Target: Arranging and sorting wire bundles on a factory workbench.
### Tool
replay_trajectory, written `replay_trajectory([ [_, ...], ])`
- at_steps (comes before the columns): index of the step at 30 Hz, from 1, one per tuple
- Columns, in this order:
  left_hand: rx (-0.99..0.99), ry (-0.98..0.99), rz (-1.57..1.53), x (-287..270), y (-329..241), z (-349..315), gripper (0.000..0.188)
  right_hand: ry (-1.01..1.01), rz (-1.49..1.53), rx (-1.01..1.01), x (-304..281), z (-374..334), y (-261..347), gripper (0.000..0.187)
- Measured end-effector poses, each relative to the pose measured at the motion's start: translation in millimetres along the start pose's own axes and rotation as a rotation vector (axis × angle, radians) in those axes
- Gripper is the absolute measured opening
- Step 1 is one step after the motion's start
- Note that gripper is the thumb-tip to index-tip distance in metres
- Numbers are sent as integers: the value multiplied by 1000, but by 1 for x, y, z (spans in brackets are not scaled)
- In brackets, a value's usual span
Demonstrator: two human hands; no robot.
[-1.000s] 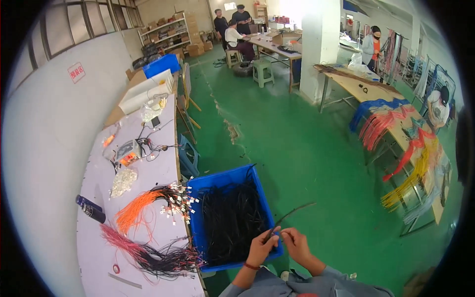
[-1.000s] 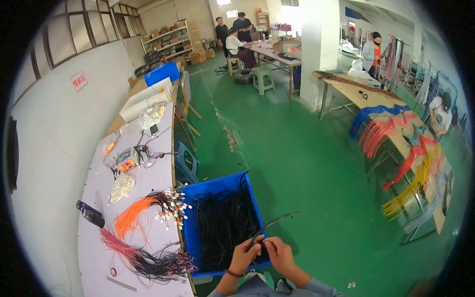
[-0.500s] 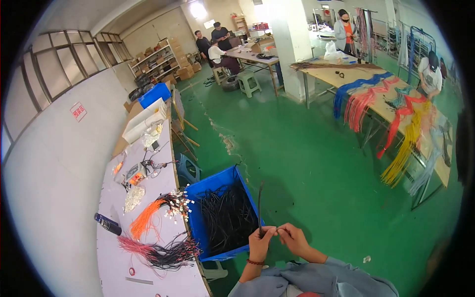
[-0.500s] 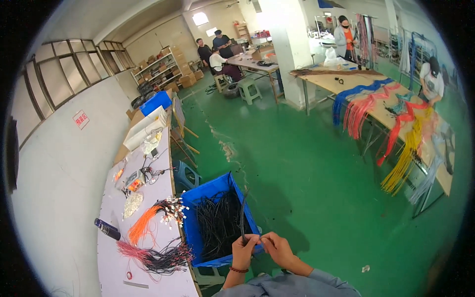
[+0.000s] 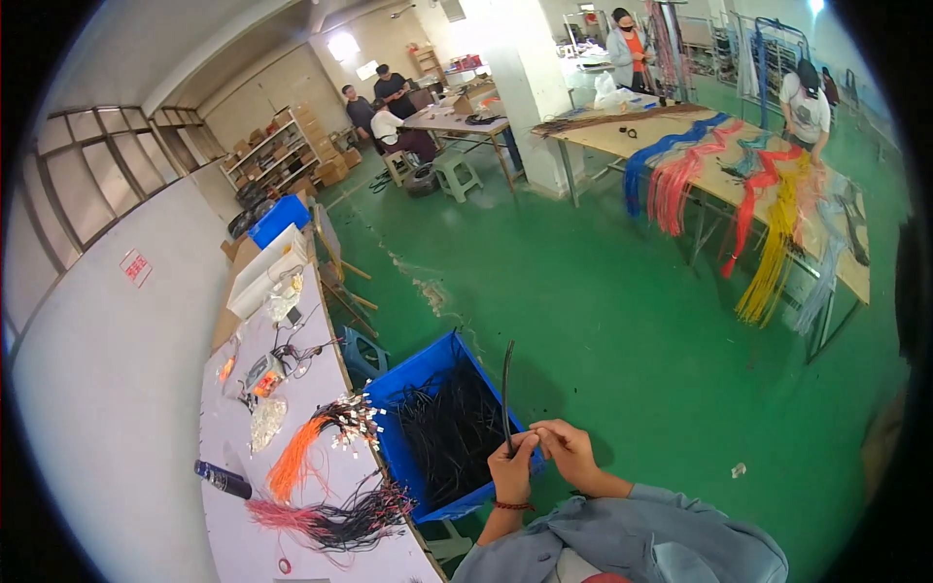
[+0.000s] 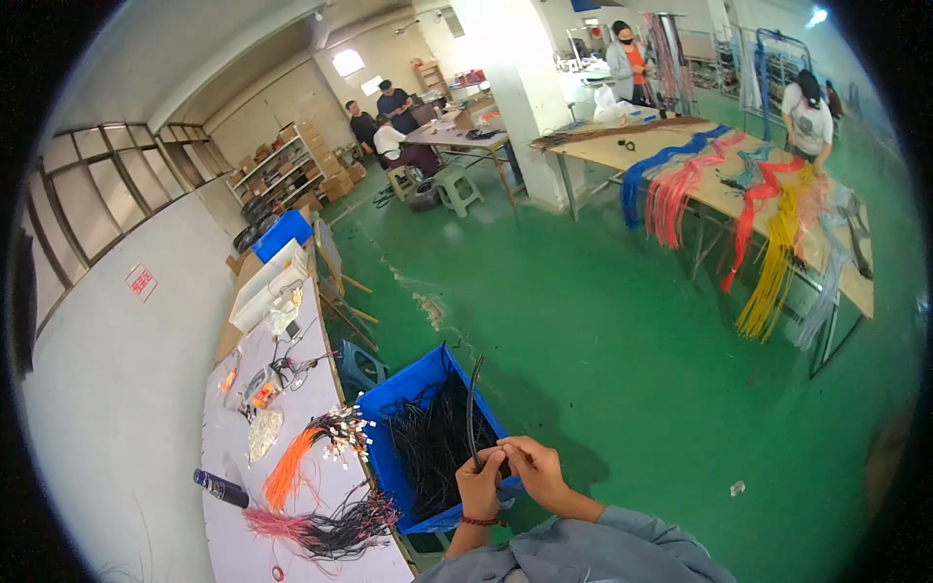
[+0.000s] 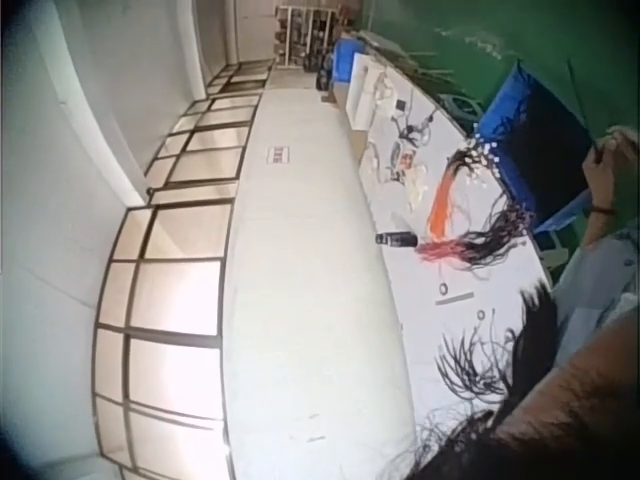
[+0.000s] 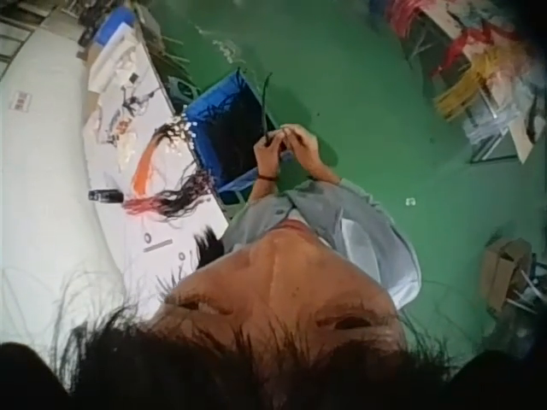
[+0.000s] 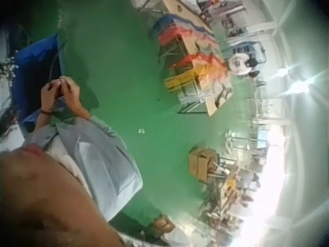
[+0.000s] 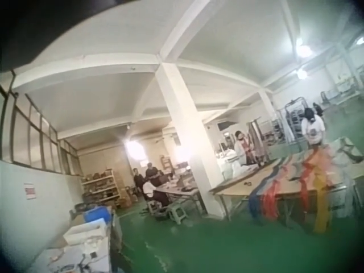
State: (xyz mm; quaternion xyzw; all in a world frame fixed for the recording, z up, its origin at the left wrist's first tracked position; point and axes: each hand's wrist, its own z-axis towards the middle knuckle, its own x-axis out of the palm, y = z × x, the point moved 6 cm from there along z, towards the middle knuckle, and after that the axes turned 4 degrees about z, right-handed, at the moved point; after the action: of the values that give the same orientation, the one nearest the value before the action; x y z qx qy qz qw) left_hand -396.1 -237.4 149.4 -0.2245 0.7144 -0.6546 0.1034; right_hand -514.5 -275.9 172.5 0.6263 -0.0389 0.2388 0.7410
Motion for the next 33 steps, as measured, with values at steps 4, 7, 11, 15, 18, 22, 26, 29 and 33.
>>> replay_trajectory([
  [4, -135, 158, -157, -1, 17, 0, 10, 3, -289, -120, 5, -7, 10, 17],
  [7, -258, 229, -226, -2, 13, -6, 13, 196, -646, -422, 9, -6, -6, 22],
  [11, -293, 380, -372, -20, 30, 1, 19, 172, -836, -319, 23, -19, 17, 28],
  [15, -322, 493, -400, -3, 24, -4, 21, 253, -1010, -265, 21, -35, 24, 36],
  [18, -272, 462, -196, -7, 21, -8, 26, 260, -1079, -213, 22, -45, 33, 39],
  [22, -196, 380, -65, -11, 17, -11, 26, 256, -1158, -171, 25, -53, 32, 45],
  [26, -184, 463, -67, -10, 22, -11, 26, 277, -1212, -73, 26, -61, 28, 53],
  [29, -69, 468, 28, 2, 22, -19, 28, 225, -1133, 12, 15, -72, 25, 57],
  [33, 161, 386, 127, 0, 10, -21, 26, 38, -549, -145, 4, -69, 38, 33],
])
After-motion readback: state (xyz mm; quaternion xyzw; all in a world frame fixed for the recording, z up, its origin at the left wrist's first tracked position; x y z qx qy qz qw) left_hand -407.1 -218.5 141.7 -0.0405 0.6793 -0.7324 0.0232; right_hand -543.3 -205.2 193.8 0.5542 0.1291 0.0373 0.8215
